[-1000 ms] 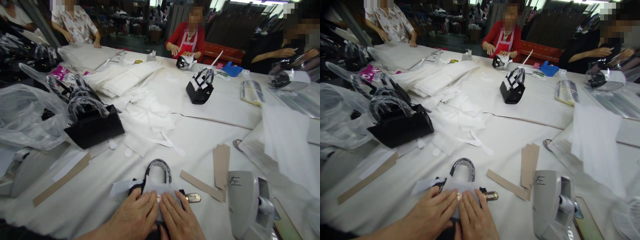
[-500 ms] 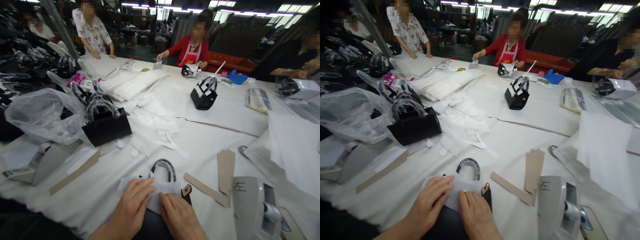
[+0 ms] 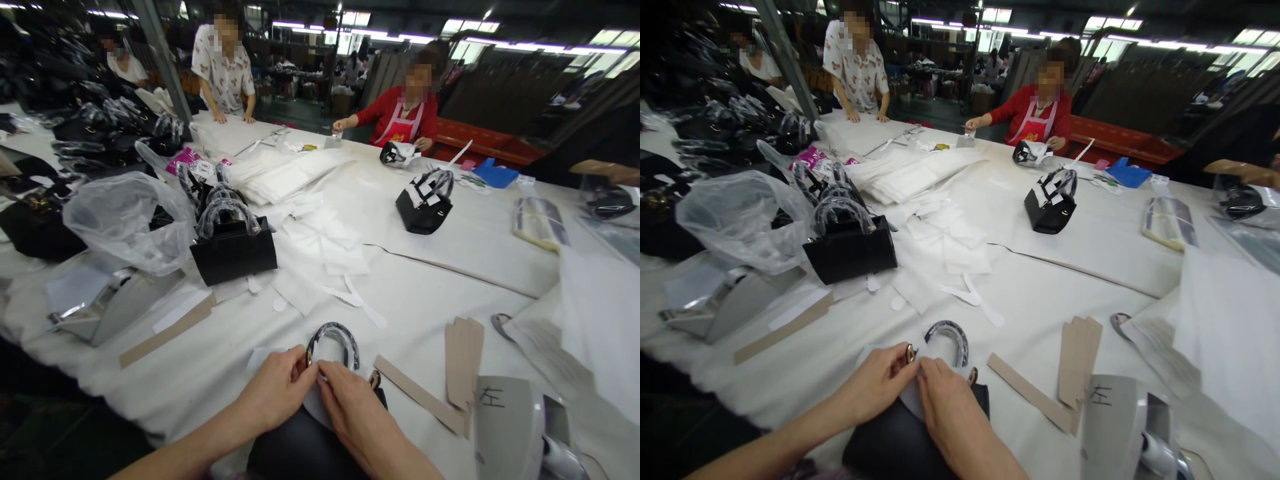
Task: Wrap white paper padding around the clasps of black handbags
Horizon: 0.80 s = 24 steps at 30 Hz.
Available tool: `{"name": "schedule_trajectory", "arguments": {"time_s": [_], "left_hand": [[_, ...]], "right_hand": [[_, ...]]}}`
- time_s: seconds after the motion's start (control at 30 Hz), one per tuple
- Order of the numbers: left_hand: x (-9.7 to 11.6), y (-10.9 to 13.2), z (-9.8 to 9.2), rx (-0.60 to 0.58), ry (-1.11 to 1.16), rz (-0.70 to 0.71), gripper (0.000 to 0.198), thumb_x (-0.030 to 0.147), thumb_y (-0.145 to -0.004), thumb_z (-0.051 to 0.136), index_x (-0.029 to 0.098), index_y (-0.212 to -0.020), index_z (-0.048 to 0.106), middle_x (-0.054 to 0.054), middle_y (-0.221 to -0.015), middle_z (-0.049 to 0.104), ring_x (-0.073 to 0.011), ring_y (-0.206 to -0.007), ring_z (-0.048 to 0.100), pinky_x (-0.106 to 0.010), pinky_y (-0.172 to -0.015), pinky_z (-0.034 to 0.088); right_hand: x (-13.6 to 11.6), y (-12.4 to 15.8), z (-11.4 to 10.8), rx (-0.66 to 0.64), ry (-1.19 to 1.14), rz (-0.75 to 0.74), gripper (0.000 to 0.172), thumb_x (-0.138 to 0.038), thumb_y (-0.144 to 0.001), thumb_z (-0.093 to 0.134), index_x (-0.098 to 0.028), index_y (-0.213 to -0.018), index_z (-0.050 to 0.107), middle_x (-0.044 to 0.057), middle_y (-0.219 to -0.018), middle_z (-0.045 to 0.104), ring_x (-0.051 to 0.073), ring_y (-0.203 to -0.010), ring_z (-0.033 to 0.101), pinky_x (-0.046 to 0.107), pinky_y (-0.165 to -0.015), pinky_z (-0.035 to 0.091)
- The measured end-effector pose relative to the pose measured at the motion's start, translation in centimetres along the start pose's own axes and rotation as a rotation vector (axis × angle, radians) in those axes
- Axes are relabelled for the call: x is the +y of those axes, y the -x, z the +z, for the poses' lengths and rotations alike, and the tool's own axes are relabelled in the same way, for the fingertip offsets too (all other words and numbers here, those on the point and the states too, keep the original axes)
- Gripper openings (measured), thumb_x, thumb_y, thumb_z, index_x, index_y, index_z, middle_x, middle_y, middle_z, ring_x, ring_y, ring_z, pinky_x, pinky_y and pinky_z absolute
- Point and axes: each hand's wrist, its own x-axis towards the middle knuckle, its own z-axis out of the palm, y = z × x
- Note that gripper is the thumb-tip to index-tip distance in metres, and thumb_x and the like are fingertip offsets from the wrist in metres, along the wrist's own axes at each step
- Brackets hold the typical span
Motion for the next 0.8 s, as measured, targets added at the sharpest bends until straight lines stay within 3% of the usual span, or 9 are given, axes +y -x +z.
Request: {"name": "schedule_trajectory", "arguments": {"time_s": [0.07, 0.17, 0.3, 0.43, 0.57, 0.67, 0.8], "left_hand": [[-0.3, -0.1, 0.1, 0.036, 0.100, -0.010, 0.029, 0.035, -0.088, 0.049, 0.018, -0.066, 0.054, 0.001, -0.061, 0.055, -0.0150, -0.058, 0.049, -0.027, -0.057, 0.027], [-1.8, 0.1, 0.7, 0.142, 0.281, -0.116, 0.040, 0.043, -0.088, 0.047, 0.018, -0.056, 0.046, 0.002, -0.051, 0.047, -0.0129, -0.050, 0.041, -0.026, -0.052, 0.025], [-3.9, 0.2, 1.7, 0.220, 0.439, -0.253, 0.050, 0.056, -0.087, 0.036, 0.021, -0.052, 0.038, 0.005, -0.042, 0.034, -0.0091, -0.040, 0.029, -0.023, -0.044, 0.022], [-4.5, 0.0, 2.2, 0.287, 0.588, -0.374, 0.050, 0.066, -0.079, 0.038, 0.022, -0.056, 0.036, 0.007, -0.042, 0.032, -0.0062, -0.034, 0.019, -0.022, -0.037, 0.012], [-4.5, 0.0, 2.4, 0.319, 0.677, -0.411, 0.051, 0.070, -0.074, 0.044, 0.021, -0.059, 0.039, 0.007, -0.043, 0.034, -0.0055, -0.032, 0.019, -0.021, -0.036, 0.008], [-4.8, 0.1, 2.5, 0.316, 0.709, -0.410, 0.053, 0.070, -0.075, 0.046, 0.020, -0.056, 0.040, 0.006, -0.041, 0.034, -0.0059, -0.034, 0.022, -0.021, -0.037, 0.011], [-5.1, 0.2, 2.3, 0.259, 0.653, -0.336, 0.055, 0.066, -0.079, 0.046, 0.019, -0.051, 0.041, 0.005, -0.040, 0.034, -0.0069, -0.037, 0.027, -0.022, -0.040, 0.019]], "right_hand": [[0.0, -0.1, 0.8, 0.058, 0.068, 0.017, 0.018, -0.011, -0.093, 0.042, -0.017, -0.106, 0.053, 0.005, -0.089, 0.066, 0.017, -0.070, 0.067, 0.025, -0.063, 0.055], [0.3, 0.3, 2.4, 0.146, 0.253, -0.092, 0.030, -0.014, -0.093, 0.044, -0.014, -0.122, 0.048, 0.013, -0.114, 0.066, 0.021, -0.083, 0.069, 0.029, -0.065, 0.058], [0.8, 0.9, 3.5, 0.161, 0.420, -0.159, 0.039, -0.012, -0.091, 0.044, -0.019, -0.129, 0.050, 0.010, -0.132, 0.059, 0.021, -0.087, 0.068, 0.028, -0.064, 0.059], [0.5, 0.7, 3.4, 0.084, 0.453, -0.129, 0.044, -0.009, -0.085, 0.048, -0.020, -0.127, 0.052, 0.008, -0.124, 0.064, 0.021, -0.093, 0.068, 0.025, -0.062, 0.059], [0.1, 0.6, 3.2, 0.065, 0.459, -0.118, 0.042, -0.012, -0.082, 0.052, -0.018, -0.124, 0.054, 0.008, -0.108, 0.068, 0.023, -0.090, 0.068, 0.025, -0.054, 0.057], [0.2, 0.5, 2.9, 0.036, 0.431, -0.159, 0.045, -0.010, -0.081, 0.050, -0.016, -0.126, 0.052, 0.009, -0.102, 0.068, 0.021, -0.080, 0.067, 0.025, -0.052, 0.054], [0.3, 0.4, 2.4, -0.043, 0.436, -0.188, 0.051, -0.005, -0.079, 0.047, -0.015, -0.129, 0.049, 0.009, -0.105, 0.067, 0.023, -0.077, 0.066, 0.032, -0.061, 0.054]]}}
